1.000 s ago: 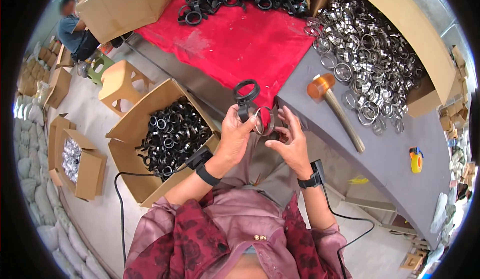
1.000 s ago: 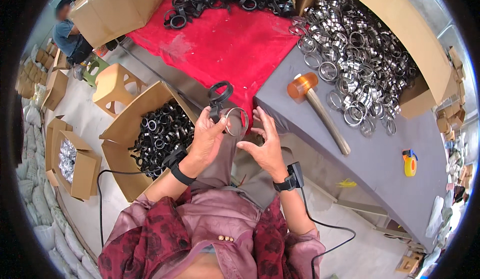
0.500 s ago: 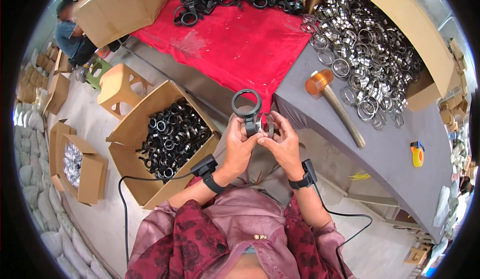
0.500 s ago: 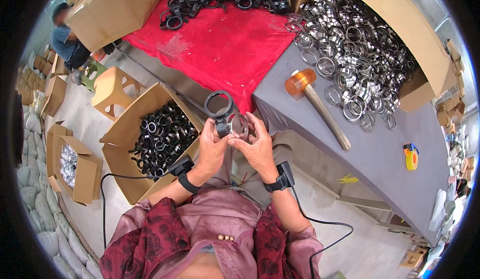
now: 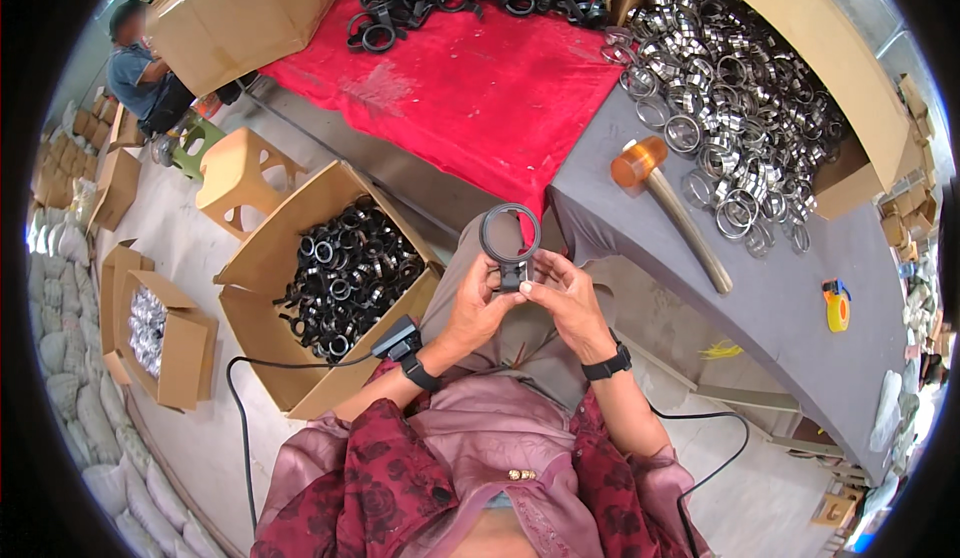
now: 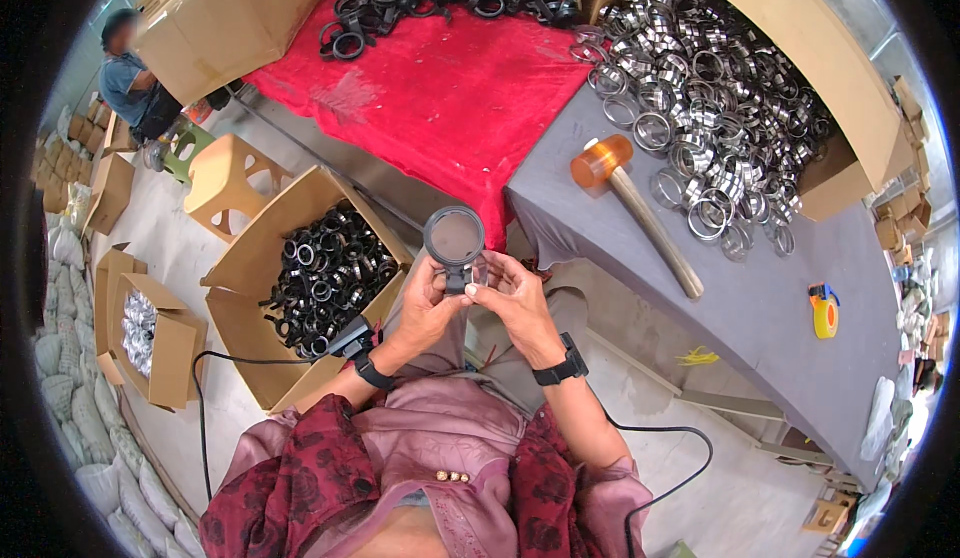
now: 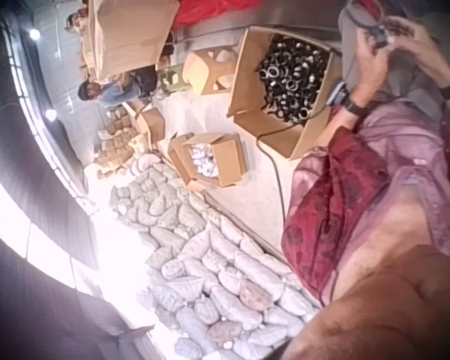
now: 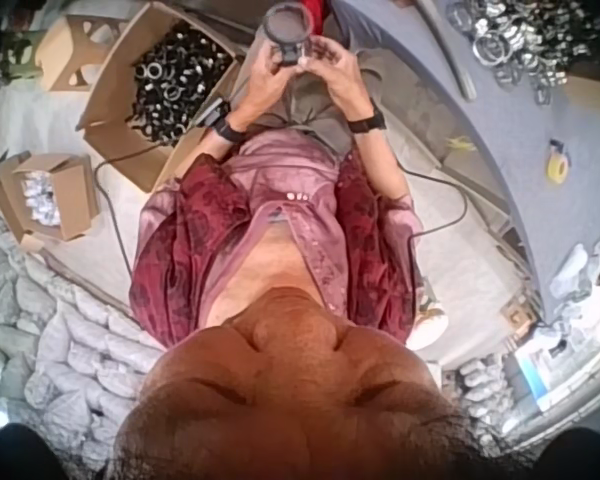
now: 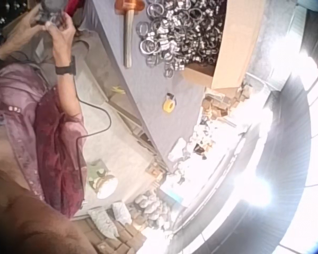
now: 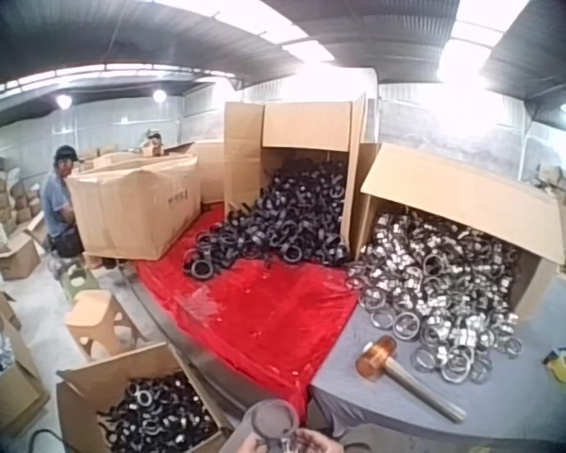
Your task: Manually assembling and hammering plastic rings and components at a workstation.
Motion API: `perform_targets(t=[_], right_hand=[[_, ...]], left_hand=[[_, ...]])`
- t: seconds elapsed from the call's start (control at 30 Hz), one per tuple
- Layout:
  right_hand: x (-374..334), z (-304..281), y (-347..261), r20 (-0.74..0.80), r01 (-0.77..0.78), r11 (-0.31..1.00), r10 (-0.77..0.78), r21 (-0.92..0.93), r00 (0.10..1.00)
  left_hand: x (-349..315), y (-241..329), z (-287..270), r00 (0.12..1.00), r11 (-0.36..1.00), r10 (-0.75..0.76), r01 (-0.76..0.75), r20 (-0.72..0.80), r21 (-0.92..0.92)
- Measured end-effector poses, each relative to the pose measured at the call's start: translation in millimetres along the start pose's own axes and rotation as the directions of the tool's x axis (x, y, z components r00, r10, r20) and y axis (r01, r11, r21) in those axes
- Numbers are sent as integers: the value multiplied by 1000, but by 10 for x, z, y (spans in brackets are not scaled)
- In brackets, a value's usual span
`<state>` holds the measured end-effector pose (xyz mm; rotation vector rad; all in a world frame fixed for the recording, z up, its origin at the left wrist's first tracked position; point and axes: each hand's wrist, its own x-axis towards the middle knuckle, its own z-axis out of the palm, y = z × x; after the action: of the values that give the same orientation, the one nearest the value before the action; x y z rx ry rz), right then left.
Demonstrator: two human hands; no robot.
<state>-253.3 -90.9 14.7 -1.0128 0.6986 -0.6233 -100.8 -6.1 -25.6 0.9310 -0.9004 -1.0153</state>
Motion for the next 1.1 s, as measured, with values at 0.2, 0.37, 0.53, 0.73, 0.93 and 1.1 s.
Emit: perform_targets(t=[0.2,0.37,0.53,0.73,0.93,1.1], right_hand=[[-96,-1,-316,-14,391,622,-543,-679,840],[-236,282,-767,517,647,220,-441,-730,734],[-173,420,-722,615,689,218,-322,-691,719],[-207,460,-679,614,659,242,-239,-712,752],[-252,504,-685,609,663,225,-268,-714,747],[-336,592,-796,631,668,210,-219,-714,744]], left_hand=[[26,326,-402,994,995,-99,100,-48,24],[96,556,-650,892,894,-369,418,262,-163],[50,584,-757,858,912,-396,409,326,31],[4,429,-837,847,902,-425,428,320,64],[30,441,-828,834,908,-394,417,386,26],[-11,363,-856,852,910,-397,414,342,28]])
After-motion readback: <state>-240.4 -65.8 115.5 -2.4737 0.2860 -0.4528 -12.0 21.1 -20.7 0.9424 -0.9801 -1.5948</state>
